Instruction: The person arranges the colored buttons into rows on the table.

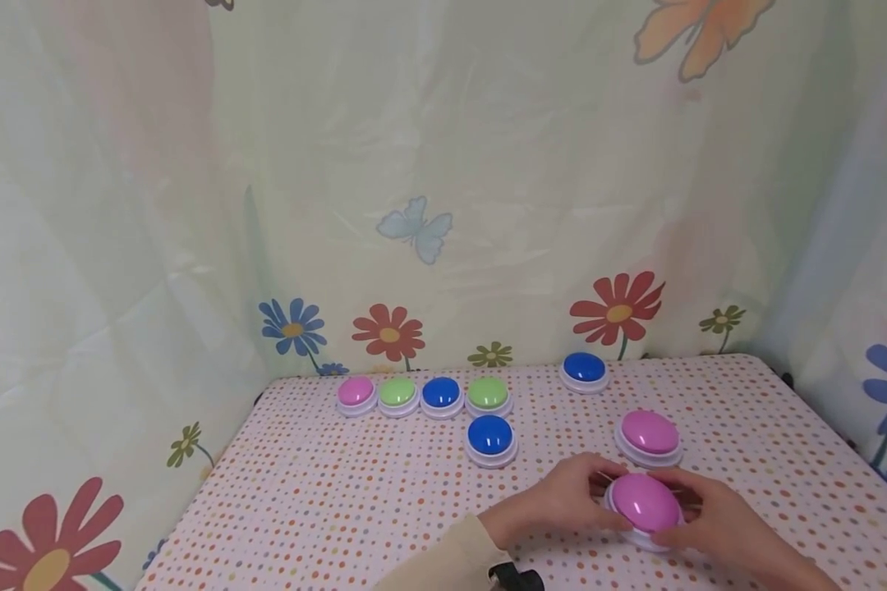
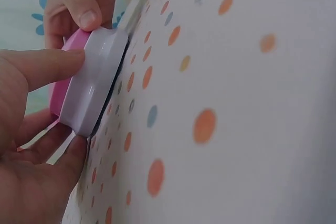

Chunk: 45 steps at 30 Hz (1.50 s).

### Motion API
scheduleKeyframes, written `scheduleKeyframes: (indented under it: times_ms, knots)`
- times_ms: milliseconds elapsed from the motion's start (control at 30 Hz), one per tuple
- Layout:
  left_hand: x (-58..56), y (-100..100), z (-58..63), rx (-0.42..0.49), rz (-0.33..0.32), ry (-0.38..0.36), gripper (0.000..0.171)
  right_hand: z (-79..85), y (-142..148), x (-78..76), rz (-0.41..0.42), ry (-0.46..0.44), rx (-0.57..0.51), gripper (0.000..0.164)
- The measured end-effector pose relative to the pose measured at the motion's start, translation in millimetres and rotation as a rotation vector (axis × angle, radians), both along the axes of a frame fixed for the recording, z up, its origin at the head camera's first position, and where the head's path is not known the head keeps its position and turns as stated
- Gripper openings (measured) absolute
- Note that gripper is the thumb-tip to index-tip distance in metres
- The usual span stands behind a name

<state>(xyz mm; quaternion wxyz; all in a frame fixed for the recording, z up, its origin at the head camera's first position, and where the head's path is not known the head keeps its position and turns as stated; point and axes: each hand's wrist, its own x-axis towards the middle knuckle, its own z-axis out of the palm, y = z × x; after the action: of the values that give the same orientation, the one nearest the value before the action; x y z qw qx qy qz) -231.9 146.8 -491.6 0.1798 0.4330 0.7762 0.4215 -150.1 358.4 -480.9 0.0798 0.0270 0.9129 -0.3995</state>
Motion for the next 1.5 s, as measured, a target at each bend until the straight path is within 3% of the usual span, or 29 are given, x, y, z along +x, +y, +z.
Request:
scheduleKeyframes:
  times_ms: [267, 533, 767, 967, 1167, 1500]
  knots:
    - [-0.3, -22.2, 6.4, 0.027, 0.050, -0.006, 0.055, 6.3, -16.8, -9.4, 0.057, 0.032, 0.000, 0.090]
    - [-7.6, -47.2, 14.8, 0.036, 0.117, 0.010, 0.056, 18.0, -41.0, -20.7, 0.093, 0.099, -0.014, 0.089]
    - [-15.9, -71.0, 22.9, 0.032, 0.139, 0.021, 0.054, 26.1, -62.9, -32.3, 0.151, 0.164, -0.037, 0.087]
    - [-24.3, -94.1, 25.0, 0.043, 0.147, 0.063, 0.054, 32.3, -86.5, -44.6, 0.148, 0.139, -0.047, 0.087]
    - [-29.6, -119.6, 28.1, 0.089, 0.150, 0.028, 0.057, 36.7, -109.4, -51.3, 0.182, 0.171, -0.103, 0.084]
    - [-42.8, -157.7, 43.3, 0.137, 0.183, 0.024, 0.054, 45.7, -144.2, -70.9, 0.221, 0.268, -0.076, 0.080]
